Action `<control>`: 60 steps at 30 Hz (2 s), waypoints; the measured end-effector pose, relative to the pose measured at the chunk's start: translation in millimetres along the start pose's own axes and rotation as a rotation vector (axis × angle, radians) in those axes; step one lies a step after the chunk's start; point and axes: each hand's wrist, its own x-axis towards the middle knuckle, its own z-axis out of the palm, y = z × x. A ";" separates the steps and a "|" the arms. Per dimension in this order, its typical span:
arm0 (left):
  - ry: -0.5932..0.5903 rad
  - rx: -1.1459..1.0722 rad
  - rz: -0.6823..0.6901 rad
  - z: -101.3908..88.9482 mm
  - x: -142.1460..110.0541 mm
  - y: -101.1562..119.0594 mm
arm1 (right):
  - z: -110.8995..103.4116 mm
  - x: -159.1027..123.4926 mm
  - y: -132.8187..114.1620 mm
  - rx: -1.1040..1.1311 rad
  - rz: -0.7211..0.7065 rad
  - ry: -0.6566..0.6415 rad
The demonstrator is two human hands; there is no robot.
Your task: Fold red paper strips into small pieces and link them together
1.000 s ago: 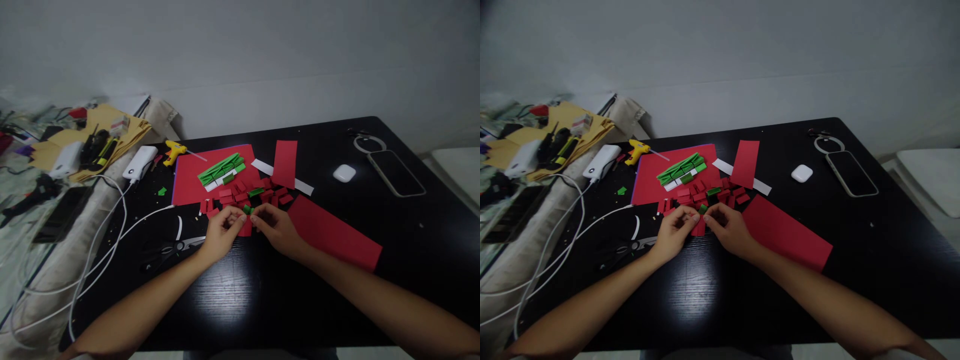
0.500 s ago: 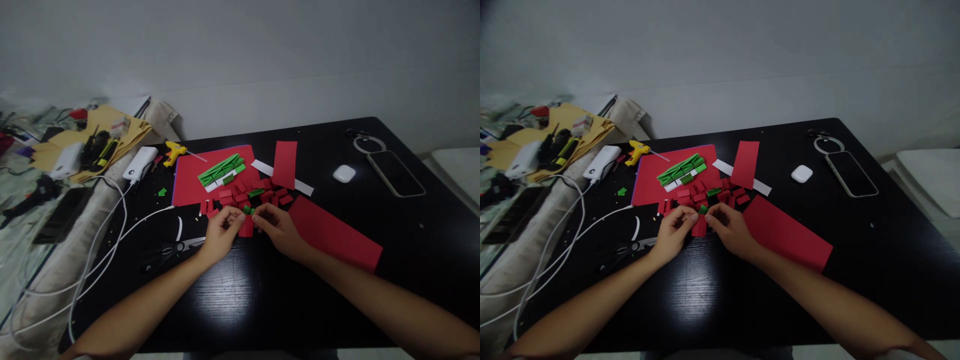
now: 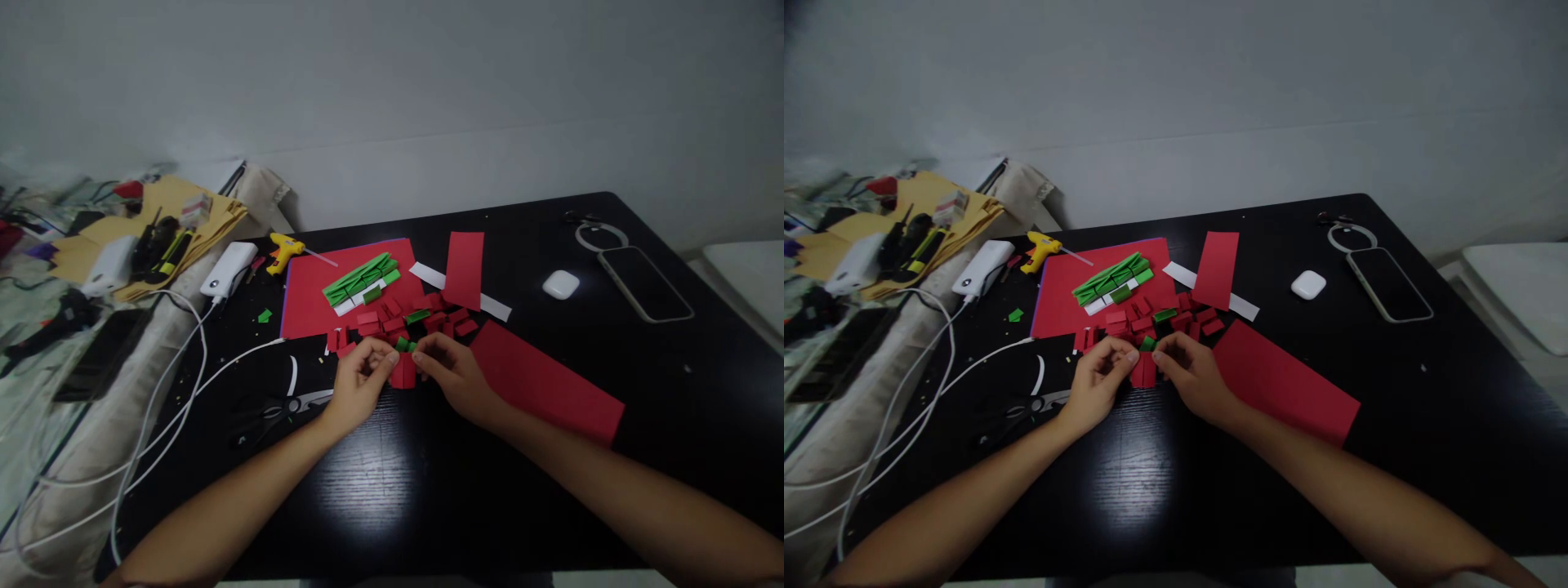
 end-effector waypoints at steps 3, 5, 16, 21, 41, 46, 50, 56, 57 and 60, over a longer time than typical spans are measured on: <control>-0.004 -0.018 -0.005 0.1 0.9 0.0 | 0.0 0.2 -0.7 0.005 0.010 -0.002; 0.004 -0.028 -0.010 0.7 1.8 0.3 | -0.1 0.3 -1.1 0.012 0.008 0.000; -0.031 -0.013 -0.020 0.4 3.2 1.9 | 0.7 0.6 -0.7 -0.005 -0.010 -0.013; -0.034 0.008 0.001 -0.2 1.2 2.7 | -0.1 0.9 1.4 0.000 -0.023 -0.031; -0.040 -0.039 -0.018 0.0 2.7 4.9 | -1.5 0.6 -3.3 0.015 -0.015 -0.023; -0.031 0.003 0.020 -0.3 1.1 4.1 | -1.5 0.6 -2.1 0.020 -0.006 -0.038; -0.031 0.008 0.017 -0.4 0.0 3.2 | -0.7 0.6 -2.2 -0.002 -0.002 -0.036; -0.036 0.002 0.026 -0.3 1.2 4.0 | -1.6 0.0 -3.5 0.024 -0.003 -0.045; -0.033 -0.002 0.026 -0.2 1.5 3.9 | -1.9 0.0 -3.7 0.026 -0.002 -0.048; -0.048 -0.022 0.009 -0.3 2.1 2.7 | -2.2 0.2 -3.8 0.026 -0.001 -0.056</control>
